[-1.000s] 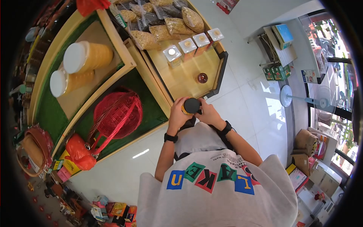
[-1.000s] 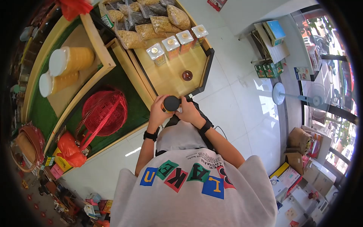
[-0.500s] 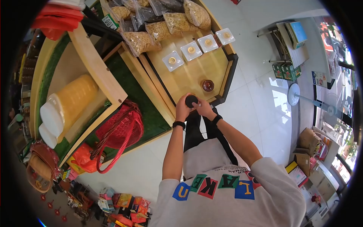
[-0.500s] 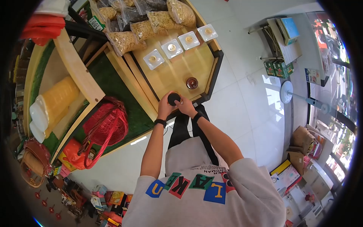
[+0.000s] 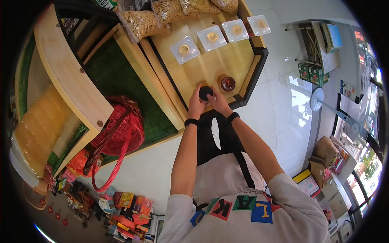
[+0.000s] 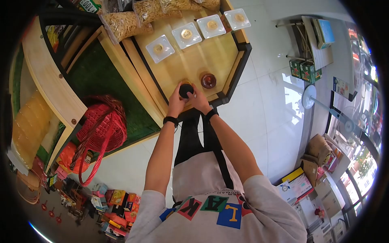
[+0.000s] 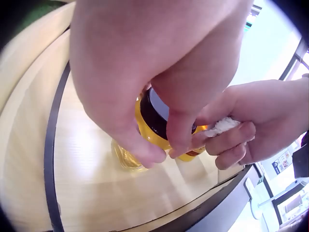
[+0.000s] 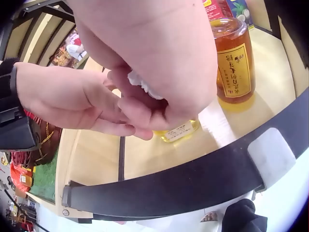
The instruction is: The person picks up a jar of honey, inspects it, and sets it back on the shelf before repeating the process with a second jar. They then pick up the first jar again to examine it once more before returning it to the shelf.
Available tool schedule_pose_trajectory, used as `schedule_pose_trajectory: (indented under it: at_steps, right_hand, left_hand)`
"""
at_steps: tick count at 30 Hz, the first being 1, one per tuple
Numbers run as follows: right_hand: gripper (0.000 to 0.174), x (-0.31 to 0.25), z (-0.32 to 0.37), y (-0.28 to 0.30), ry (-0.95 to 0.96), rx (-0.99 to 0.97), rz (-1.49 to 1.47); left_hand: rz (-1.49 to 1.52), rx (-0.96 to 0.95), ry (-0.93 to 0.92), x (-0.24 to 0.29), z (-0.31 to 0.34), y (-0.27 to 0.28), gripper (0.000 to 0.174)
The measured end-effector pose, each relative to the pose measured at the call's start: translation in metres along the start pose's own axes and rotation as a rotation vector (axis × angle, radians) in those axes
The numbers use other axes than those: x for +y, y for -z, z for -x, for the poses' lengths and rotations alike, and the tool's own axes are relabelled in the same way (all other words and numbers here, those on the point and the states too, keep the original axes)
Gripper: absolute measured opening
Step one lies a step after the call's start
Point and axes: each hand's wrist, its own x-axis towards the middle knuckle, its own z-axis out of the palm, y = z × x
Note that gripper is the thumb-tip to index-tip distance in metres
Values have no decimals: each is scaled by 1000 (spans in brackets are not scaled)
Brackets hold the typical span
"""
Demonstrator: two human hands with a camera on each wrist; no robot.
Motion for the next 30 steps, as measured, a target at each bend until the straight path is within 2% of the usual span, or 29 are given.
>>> schedule_pose_trajectory:
  at_steps: [1, 2, 4, 7, 8, 10, 13, 14, 17, 19, 20, 21, 23, 25, 26, 27, 30]
  right_hand:
    - [60, -5, -1, 5, -45, -28, 33]
    - [60, -12, 2, 8, -89, -54, 64]
    - [59, -2, 2, 1, -64, 14, 17]
    - [57, 10, 3, -3, -38, 55, -11]
    - [57, 12, 2, -1, -29, 60, -14]
    - [50, -17, 18, 20, -85, 35, -91]
    - [41, -28, 40, 44, -132, -28, -99]
    - [38, -27, 47, 53, -142, -54, -82]
    - [32, 9, 69, 69, -184, -96, 13]
    - [30, 42, 93, 76, -156, -45, -2]
    - [28, 62, 103, 78, -111, -43, 158]
    - [26, 76, 113, 79, -66, -36, 321]
    - [24, 83, 145, 77, -126, 20, 358]
    - [25, 94, 167, 69, -79, 70, 327]
    - [26, 93, 171, 69, -30, 171, 217]
    - [27, 90, 169, 73, -33, 158, 152]
    - [28, 75, 162, 81, -48, 51, 19]
  left_hand:
    - [23, -4, 9, -2, 1, 0, 79]
    - [47, 38, -98, -4, 4, -2, 80]
    - [94, 126, -325, -2, 8, -8, 82]
    - [186, 92, -303, -9, 21, -11, 81]
    - [197, 70, -241, -12, 25, -8, 79]
    - [220, 24, -110, -16, 42, 2, 76]
    - [499, -140, 75, -21, 62, 31, 71]
    - [541, -118, 18, -24, 70, 40, 59]
    - [358, -35, -38, -13, 105, 80, 46]
    - [144, 21, -192, -17, 125, 104, 41]
    - [39, 55, -269, -18, 136, 116, 39]
    - [34, 57, -265, -14, 150, 127, 39]
    - [31, 65, -256, -2, 181, 147, 39]
    - [61, 130, -303, 2, 204, 153, 38]
    - [48, 178, -342, 4, 215, 154, 38]
    - [36, 231, -379, 5, 224, 155, 38]
    - [259, 276, -465, 0, 241, 141, 37]
